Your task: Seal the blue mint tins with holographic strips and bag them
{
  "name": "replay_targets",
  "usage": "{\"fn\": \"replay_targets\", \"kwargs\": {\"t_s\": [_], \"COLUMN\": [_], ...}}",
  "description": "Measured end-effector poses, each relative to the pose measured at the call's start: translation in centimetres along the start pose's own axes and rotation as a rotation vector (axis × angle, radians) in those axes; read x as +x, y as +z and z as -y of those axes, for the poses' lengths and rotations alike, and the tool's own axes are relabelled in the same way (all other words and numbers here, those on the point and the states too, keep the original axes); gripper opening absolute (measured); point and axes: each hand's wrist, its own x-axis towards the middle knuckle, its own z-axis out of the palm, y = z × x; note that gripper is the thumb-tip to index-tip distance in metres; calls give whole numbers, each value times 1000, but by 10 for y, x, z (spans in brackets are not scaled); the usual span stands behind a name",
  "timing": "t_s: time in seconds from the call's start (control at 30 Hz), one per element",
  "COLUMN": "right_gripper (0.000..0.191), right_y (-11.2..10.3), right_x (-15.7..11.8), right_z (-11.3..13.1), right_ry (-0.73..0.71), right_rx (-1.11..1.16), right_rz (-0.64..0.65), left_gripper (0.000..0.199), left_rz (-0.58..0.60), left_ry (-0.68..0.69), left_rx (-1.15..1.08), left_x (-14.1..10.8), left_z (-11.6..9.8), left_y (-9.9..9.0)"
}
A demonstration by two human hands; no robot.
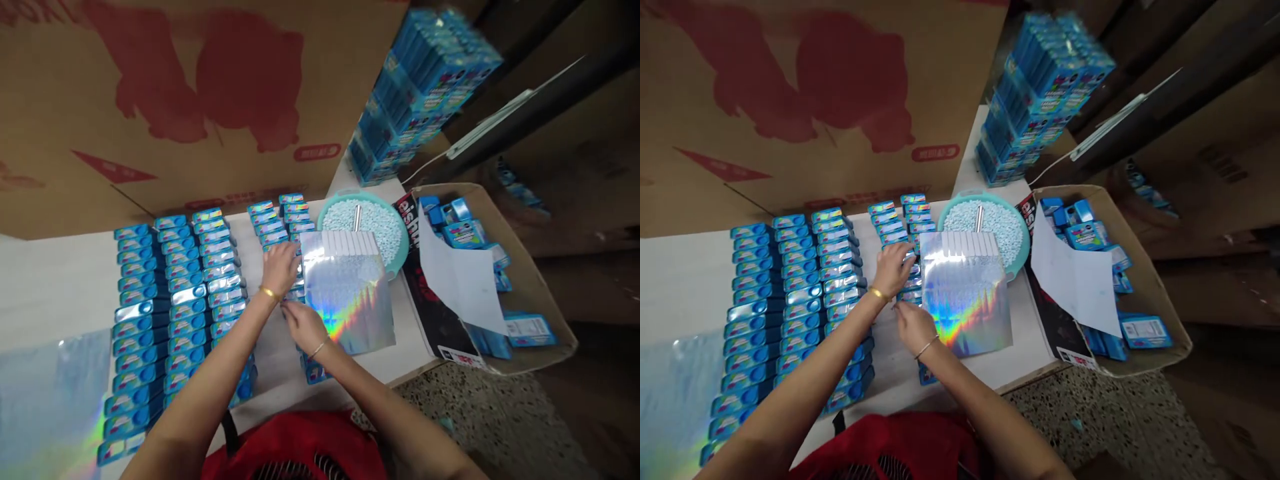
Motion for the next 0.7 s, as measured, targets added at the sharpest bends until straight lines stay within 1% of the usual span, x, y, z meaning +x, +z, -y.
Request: {"fn": "replay_targets", "kwargs": {"t_s": [0.07,0.1,0.17,0.2,0.27,0.3,0.33,0.37,0.43,0.5,0.57,0.63,0.7], "right_gripper": [30,30,30,30,32,33,34,34,30,26,26,26,23], "right_y": [-31,-45,-67,-75,-89,-95,-100,-106,-115,-121,-123,-122,-120], "right_x": [6,10,21,28,44,54,64,75,96,113,126,134,141], "right_z": [-25,-37,-60,-70,-82,-86,-87,-86,-82,-73,-63,-52,-44], "right_ry": [-11,-8,2,4,3,-1,-12,-30,-91,-169,-235,-279,-290], "right_rx": [105,131,126,98,-5,-75,-147,-213,-294,-302,-271,-245,-231], "right_rz": [-211,-293,-413,-458,-528,-548,-555,-545,-464,-337,-228,-164,-123], "left_gripper": [42,45,43,35,17,13,15,18,22,23,24,24,25], "left_rz": [76,109,161,169,156,152,159,177,227,249,240,220,200], "left_ry": [39,43,47,52,72,86,102,117,138,143,144,140,117], "left_rx": [84,125,184,198,189,163,125,75,-46,-142,-170,-152,-159], "left_x": [47,64,86,92,94,91,88,83,74,66,58,52,48], "left_z": [-11,-14,-15,-13,-8,-4,0,4,12,21,28,35,42], "left_y": [14,21,32,36,38,35,30,23,5,-14,-30,-41,-45]}}
